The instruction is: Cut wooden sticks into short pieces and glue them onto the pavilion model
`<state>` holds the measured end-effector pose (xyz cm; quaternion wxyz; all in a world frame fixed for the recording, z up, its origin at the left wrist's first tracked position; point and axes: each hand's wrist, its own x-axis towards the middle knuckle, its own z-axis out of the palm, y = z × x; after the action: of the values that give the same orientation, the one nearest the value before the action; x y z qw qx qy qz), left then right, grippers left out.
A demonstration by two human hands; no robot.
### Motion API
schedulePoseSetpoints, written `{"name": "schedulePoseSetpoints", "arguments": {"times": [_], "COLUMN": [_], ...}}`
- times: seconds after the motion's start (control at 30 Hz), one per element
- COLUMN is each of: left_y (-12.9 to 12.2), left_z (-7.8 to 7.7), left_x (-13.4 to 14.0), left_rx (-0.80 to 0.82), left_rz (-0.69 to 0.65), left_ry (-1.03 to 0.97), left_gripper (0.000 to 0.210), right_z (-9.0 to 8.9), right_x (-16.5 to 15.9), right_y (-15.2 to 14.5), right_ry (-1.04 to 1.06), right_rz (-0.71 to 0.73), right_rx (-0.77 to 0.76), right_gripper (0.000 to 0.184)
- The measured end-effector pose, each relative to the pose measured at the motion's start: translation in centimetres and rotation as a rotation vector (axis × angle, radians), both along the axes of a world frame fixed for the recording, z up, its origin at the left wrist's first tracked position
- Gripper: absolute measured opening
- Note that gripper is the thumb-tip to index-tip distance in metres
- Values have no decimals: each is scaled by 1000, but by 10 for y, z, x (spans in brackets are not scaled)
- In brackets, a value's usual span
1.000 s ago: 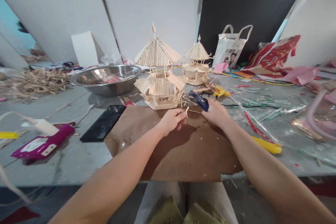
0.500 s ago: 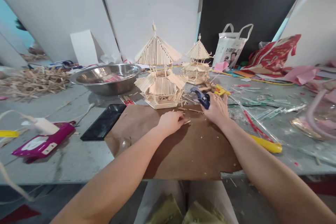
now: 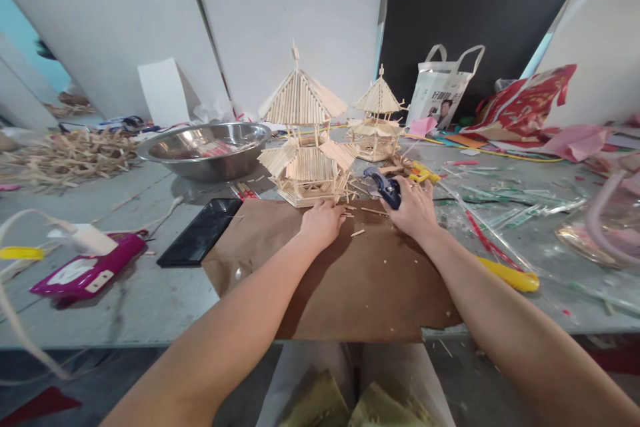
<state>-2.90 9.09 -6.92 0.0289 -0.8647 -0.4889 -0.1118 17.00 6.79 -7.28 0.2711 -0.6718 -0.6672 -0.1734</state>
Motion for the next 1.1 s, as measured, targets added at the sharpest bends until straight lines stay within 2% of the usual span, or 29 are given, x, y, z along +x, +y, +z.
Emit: {"name": "schedulePoseSetpoints", "arguments": {"times": [0.33, 0.47, 0.57, 0.67, 0.77, 0.83, 0.93, 1.1], "left_y": [4, 4, 2, 1, -2, -4, -9, -14], "left_z": [-2, -3, -2, 0, 3, 5, 10, 14], "left_x": [4, 4, 4, 3, 4, 6, 8, 10], "left_rx": [-30, -71, -132, -244, -449, -595, -719, -814], "left_rz": [-44, -21, -3, -58, -65, -35, -44, -64], "left_ry": [-9, -57, -252, -592, -929, -1085, -1209, -1266], "left_gripper": [18, 20, 20, 13, 10, 11, 15, 12], "right_z": [1, 1, 2, 4, 7, 7, 6, 6], "right_x": [-6, -8, -8, -10, -12, -14, -16, -20], "right_y": [-4, -4, -5, -6, -8, -9, -11, -13], "right_ry": [-27, -25, -39, -69, -92, -87, -77, -104], "right_rz": [64, 94, 96, 104, 120, 122, 133, 142], "right_rx": [-34, -29, -41, -85, -114, -127, -142, -158], "right_gripper": [47, 47, 47, 50, 52, 53, 54, 52]}}
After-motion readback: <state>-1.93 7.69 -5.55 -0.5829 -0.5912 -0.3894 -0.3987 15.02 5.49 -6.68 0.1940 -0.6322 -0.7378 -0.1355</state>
